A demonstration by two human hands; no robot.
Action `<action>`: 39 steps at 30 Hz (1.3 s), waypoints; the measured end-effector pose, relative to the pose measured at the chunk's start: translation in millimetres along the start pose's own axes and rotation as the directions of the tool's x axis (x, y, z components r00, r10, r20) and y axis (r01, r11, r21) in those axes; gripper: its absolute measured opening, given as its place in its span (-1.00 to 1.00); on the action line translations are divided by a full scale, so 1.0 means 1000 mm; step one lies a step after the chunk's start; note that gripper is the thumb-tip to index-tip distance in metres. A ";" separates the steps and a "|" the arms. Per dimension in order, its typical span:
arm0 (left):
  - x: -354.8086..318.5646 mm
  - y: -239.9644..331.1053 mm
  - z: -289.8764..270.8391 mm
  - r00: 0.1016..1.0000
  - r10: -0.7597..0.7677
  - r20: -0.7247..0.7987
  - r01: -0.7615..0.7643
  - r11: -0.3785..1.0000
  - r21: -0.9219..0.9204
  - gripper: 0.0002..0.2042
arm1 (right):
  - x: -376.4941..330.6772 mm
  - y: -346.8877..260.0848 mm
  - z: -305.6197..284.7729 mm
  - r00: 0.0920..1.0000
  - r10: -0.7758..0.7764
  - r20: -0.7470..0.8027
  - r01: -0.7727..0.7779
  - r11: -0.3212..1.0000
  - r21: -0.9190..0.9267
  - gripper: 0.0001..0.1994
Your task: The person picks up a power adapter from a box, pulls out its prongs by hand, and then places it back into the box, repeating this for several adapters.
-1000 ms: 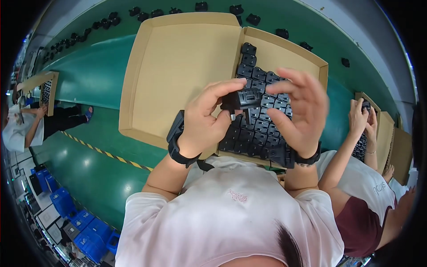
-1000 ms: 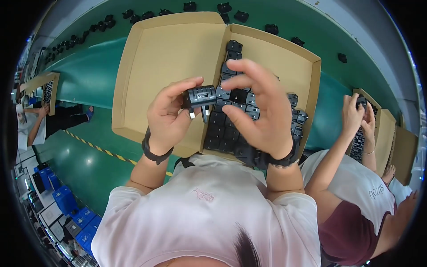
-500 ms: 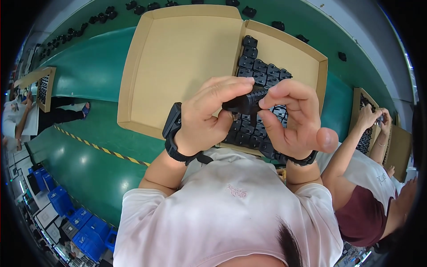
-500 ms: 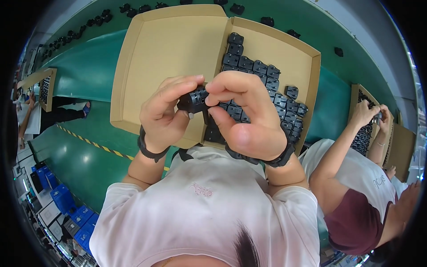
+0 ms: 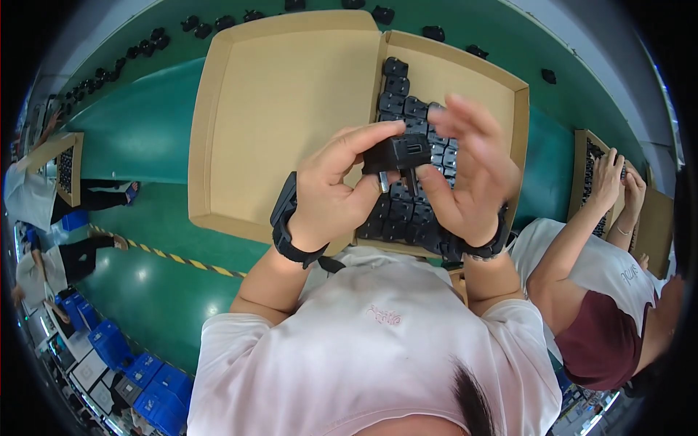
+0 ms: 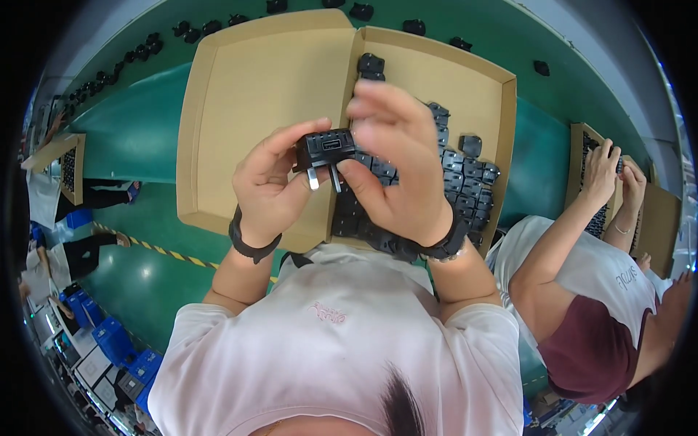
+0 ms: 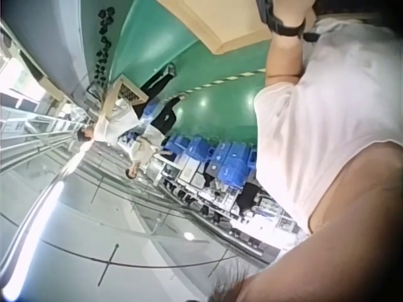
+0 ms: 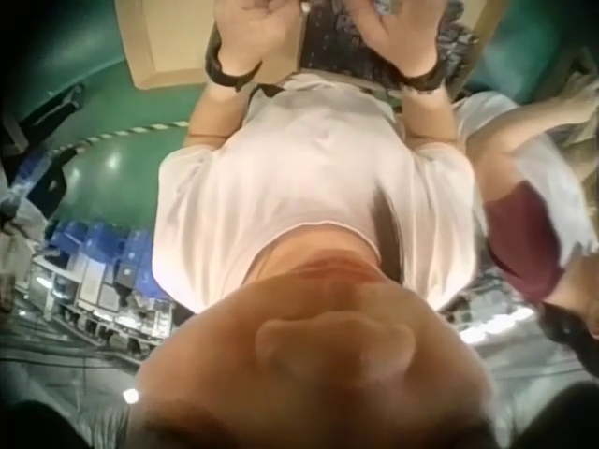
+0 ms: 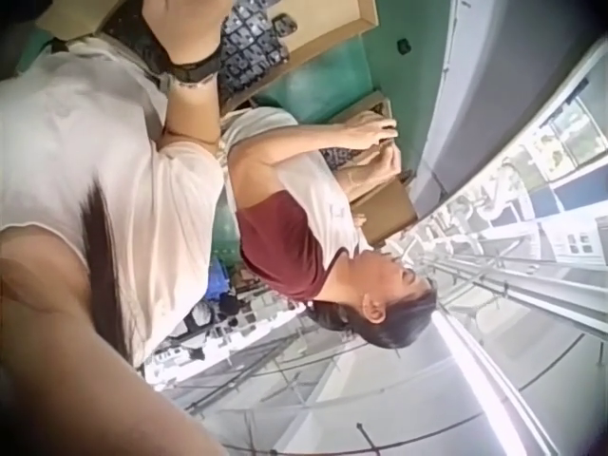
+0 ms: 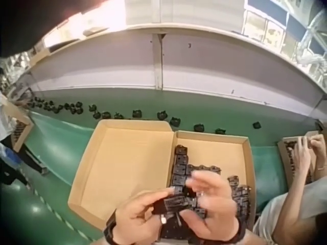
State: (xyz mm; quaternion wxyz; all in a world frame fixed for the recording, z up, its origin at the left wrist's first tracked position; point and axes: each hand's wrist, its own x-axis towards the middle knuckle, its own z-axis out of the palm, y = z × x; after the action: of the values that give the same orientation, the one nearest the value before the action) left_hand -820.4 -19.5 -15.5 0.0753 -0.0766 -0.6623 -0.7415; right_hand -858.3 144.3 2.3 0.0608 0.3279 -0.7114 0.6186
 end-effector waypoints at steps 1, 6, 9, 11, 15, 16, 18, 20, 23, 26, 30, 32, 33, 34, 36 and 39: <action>0.004 -0.003 0.000 0.998 -0.062 -0.005 0.062 0.998 -0.008 -0.50 | 0.005 0.011 -0.004 0.999 -0.017 0.035 0.021 0.990 -0.140 -0.71; 0.030 -0.058 0.007 0.981 -0.193 0.010 0.191 0.975 0.112 -0.51 | 0.006 0.076 -0.022 0.920 0.392 0.013 -0.390 0.913 0.119 -0.79; 0.044 -0.107 0.001 0.987 -0.161 0.015 0.142 0.912 0.385 -0.47 | 0.048 0.143 -0.079 0.764 0.587 -0.269 -0.574 0.808 0.132 -0.81; 0.055 -0.131 -0.002 0.991 -0.099 0.090 0.004 0.694 0.720 -0.43 | 0.065 0.212 -0.144 0.651 0.629 -0.426 -0.624 0.762 0.173 -0.82; 0.089 -0.169 -0.004 0.994 -0.057 0.097 -0.045 0.591 0.805 -0.44 | 0.064 0.332 -0.256 0.406 0.591 -0.697 -0.873 0.476 -0.104 -0.75; 0.102 -0.176 0.000 0.993 -0.063 0.095 -0.039 0.593 0.804 -0.44 | 0.057 0.361 -0.281 0.397 0.580 -0.711 -0.909 0.356 -0.217 -0.70; 0.127 -0.183 0.008 1.000 0.007 0.021 -0.022 0.395 0.918 -0.49 | 0.055 0.393 -0.297 0.470 0.567 -0.676 -0.881 0.257 -0.397 -0.68; 0.150 -0.204 0.015 1.000 -0.002 0.016 -0.014 0.299 0.954 -0.52 | 0.053 0.415 -0.300 0.596 0.543 -0.592 -0.723 0.042 -0.690 -0.64; 0.182 -0.225 0.027 0.999 0.007 0.043 -0.044 0.118 0.992 -0.57 | 0.060 0.424 -0.297 0.498 0.651 -0.573 -0.643 -0.165 -0.747 -0.69; 0.192 -0.240 0.027 0.944 -0.320 0.084 -0.152 -0.197 0.969 -0.49 | 0.075 0.393 -0.250 0.417 0.687 -0.595 -0.625 -0.259 -0.736 -0.71; 0.209 -0.230 0.047 0.911 -0.397 0.114 -0.172 -0.115 0.978 -0.56 | 0.058 0.318 -0.240 0.538 0.467 -0.702 -0.761 -0.088 -0.643 -0.71; 0.207 -0.225 0.045 0.912 -0.394 0.116 -0.116 0.023 0.993 -0.55 | 0.045 0.292 -0.217 0.720 0.322 -0.614 -0.693 0.385 -0.610 -0.70; 0.203 -0.222 0.036 0.915 -0.394 0.088 -0.030 0.151 0.988 -0.54 | 0.043 0.272 -0.181 0.762 0.330 -0.558 -0.623 0.612 -0.488 -0.71; 0.199 -0.216 0.030 0.917 -0.393 0.073 0.047 0.287 0.957 -0.53 | 0.042 0.251 -0.151 0.763 0.455 -0.459 -0.634 0.665 -0.395 -0.71; 0.180 -0.191 0.028 0.910 -0.410 0.057 0.199 0.555 0.808 -0.52 | 0.030 0.215 -0.109 0.753 0.612 -0.244 -0.652 0.743 -0.149 -0.69; 0.131 -0.150 0.027 0.924 -0.367 0.104 0.317 0.890 0.328 -0.51 | 0.020 0.148 -0.064 0.780 0.625 0.039 -0.603 0.733 0.313 -0.62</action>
State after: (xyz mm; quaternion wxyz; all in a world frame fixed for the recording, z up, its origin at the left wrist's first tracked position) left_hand -980.1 22.5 -130.0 -0.1004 -0.0062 -0.7758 -0.6229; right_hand -974.2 198.3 -97.8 -0.1742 0.0583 -0.6714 0.7180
